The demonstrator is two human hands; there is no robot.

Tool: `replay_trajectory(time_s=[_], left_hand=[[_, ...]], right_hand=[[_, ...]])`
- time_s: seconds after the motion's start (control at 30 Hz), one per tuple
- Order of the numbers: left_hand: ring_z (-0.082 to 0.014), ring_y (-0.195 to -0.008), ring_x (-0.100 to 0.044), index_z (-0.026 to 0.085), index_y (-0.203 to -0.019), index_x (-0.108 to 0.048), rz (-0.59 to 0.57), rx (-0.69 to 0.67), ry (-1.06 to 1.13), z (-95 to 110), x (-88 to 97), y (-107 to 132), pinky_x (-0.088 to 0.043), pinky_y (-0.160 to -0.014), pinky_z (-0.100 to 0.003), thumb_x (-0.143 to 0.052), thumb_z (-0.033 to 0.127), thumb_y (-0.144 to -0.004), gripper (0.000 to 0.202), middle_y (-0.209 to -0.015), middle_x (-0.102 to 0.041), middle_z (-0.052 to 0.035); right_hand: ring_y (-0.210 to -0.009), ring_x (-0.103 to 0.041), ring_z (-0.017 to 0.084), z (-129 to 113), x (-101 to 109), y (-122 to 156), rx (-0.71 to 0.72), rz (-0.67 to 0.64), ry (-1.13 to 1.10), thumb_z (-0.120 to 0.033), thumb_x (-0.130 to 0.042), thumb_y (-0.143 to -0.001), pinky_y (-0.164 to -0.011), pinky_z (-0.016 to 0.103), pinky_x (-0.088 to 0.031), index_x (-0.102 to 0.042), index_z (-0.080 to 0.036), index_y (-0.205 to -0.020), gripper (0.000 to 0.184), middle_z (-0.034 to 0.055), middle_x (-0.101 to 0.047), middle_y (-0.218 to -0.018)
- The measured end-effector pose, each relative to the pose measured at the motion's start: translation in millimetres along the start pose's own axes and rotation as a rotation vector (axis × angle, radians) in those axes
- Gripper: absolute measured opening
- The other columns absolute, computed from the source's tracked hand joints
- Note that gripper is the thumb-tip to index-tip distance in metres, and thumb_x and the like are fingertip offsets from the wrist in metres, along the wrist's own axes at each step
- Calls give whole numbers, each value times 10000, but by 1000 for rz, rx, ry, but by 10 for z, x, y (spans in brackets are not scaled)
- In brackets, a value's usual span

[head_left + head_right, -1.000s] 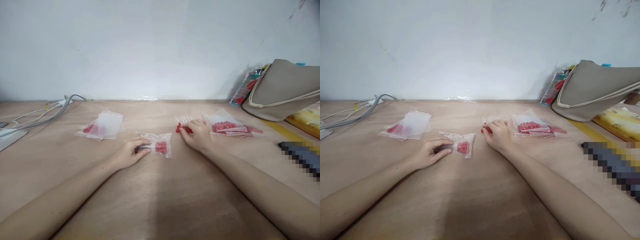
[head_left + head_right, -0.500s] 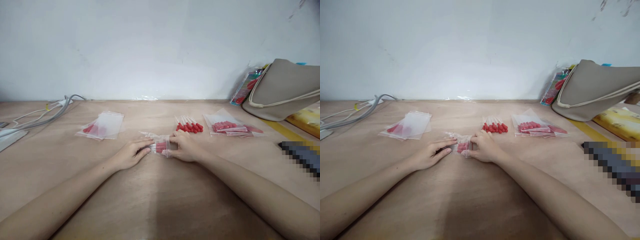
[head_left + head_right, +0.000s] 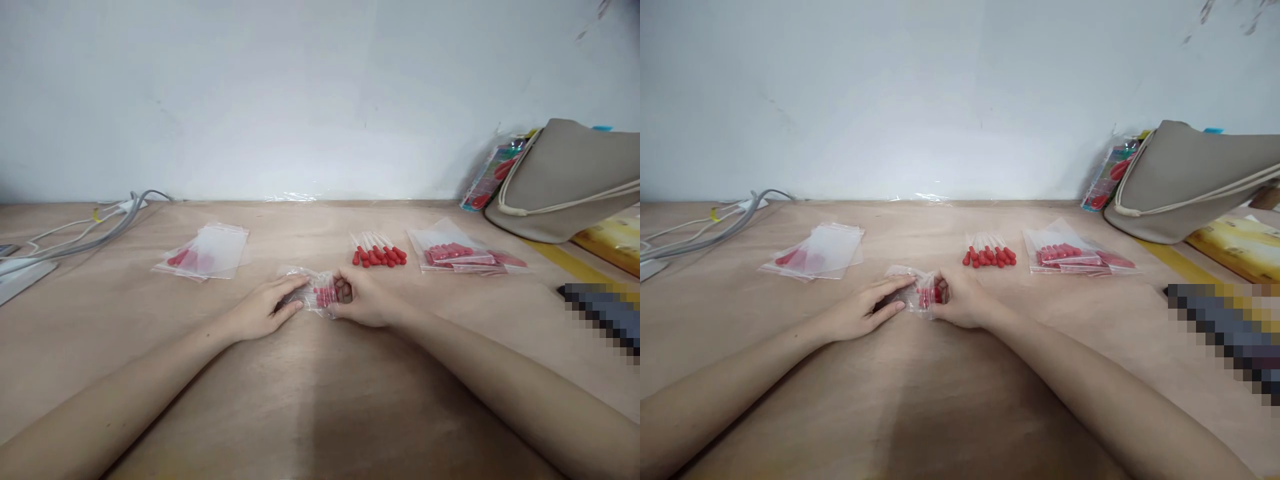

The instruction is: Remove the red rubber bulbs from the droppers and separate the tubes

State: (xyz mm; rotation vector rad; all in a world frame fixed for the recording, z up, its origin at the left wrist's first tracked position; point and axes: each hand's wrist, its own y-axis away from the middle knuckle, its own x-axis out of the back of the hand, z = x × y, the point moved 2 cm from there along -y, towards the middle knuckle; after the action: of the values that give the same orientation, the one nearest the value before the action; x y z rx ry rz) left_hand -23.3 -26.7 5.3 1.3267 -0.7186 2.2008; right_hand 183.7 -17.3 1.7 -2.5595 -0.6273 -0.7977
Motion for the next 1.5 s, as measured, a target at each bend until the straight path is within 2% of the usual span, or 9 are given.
replay_trajectory(time_s=[0.13,0.3,0.5,0.73,0.9,1.13,1.23,1.37,1.5], left_hand=[[-207,-1214,-437,206,-1316,-389,2,-4,17,6,-5,-3,-356,-1027,-382,-441,325,-876,459,-1329,-462,-69],[-212,-1202,-449,214,-1326,-370,17,-25,20,9,-1,-5,-369,-1013,-382,-435,315,-879,463,-1325,-465,-73],[-214,-1199,-452,201,-1312,-391,-1,15,4,16,-1,-2,-368,-1016,-380,-430,335,-877,457,-1319,-472,-70],[-213,-1200,-449,213,-1310,-397,-11,26,10,25,9,-9,-367,-1018,-375,-431,341,-874,456,-1326,-466,-57],[-212,-1200,-449,216,-1309,-395,-14,22,-2,28,16,-9,-369,-1013,-379,-419,348,-879,451,-1326,-465,-59],[-216,-1243,-401,216,-1369,-281,6,7,4,22,22,20,-347,-1033,-379,-401,335,-888,510,-1385,-388,-66],[-215,-1284,-341,238,-1383,-264,-56,-11,-23,32,36,17,-308,-1058,-390,-379,325,-899,505,-1414,-342,-54],[-247,-1347,-192,303,-1374,-277,-225,-10,-111,40,79,10,-222,-1082,-446,-326,346,-923,456,-1479,-173,-33],[-319,-1358,-47,380,-1358,-272,-374,-19,-213,69,178,41,-155,-1067,-529,-319,441,-914,450,-1497,-13,-13]], right_hand=[[-633,-521,107,-10,74,12,-37,6,-7,-183,-583,-691,-569,232,-410,-522,-181,-843,164,-7,-579,-742],[-625,-489,104,-99,113,21,71,-59,150,-237,-653,-663,-565,227,-381,-583,-184,-834,193,-14,-577,-742],[-532,-434,67,-99,82,21,50,24,116,-190,-624,-648,-499,190,-336,-627,-179,-754,106,-50,-518,-596],[-501,-473,67,28,160,26,-145,-2,-132,-197,-626,-632,-466,188,-362,-673,-155,-825,203,-29,-564,-578],[-544,-540,93,80,432,18,-334,-21,-320,-196,-686,-580,-492,207,-424,-678,-144,-851,276,-3,-616,-615],[-554,-570,89,167,1043,28,-373,234,-493,-203,-727,-563,-498,203,-458,-676,-149,-741,194,30,-666,-676],[-563,-579,98,192,1200,41,-310,429,-477,-195,-734,-565,-523,226,-484,-664,-158,-727,180,31,-668,-681],[-699,-611,130,148,1211,11,-78,670,-285,-242,-695,-648,-619,266,-515,-655,-173,-791,163,51,-684,-824],[-724,-609,142,127,995,-77,182,744,82,-234,-622,-723,-676,294,-515,-653,-177,-886,175,48,-668,-842]])
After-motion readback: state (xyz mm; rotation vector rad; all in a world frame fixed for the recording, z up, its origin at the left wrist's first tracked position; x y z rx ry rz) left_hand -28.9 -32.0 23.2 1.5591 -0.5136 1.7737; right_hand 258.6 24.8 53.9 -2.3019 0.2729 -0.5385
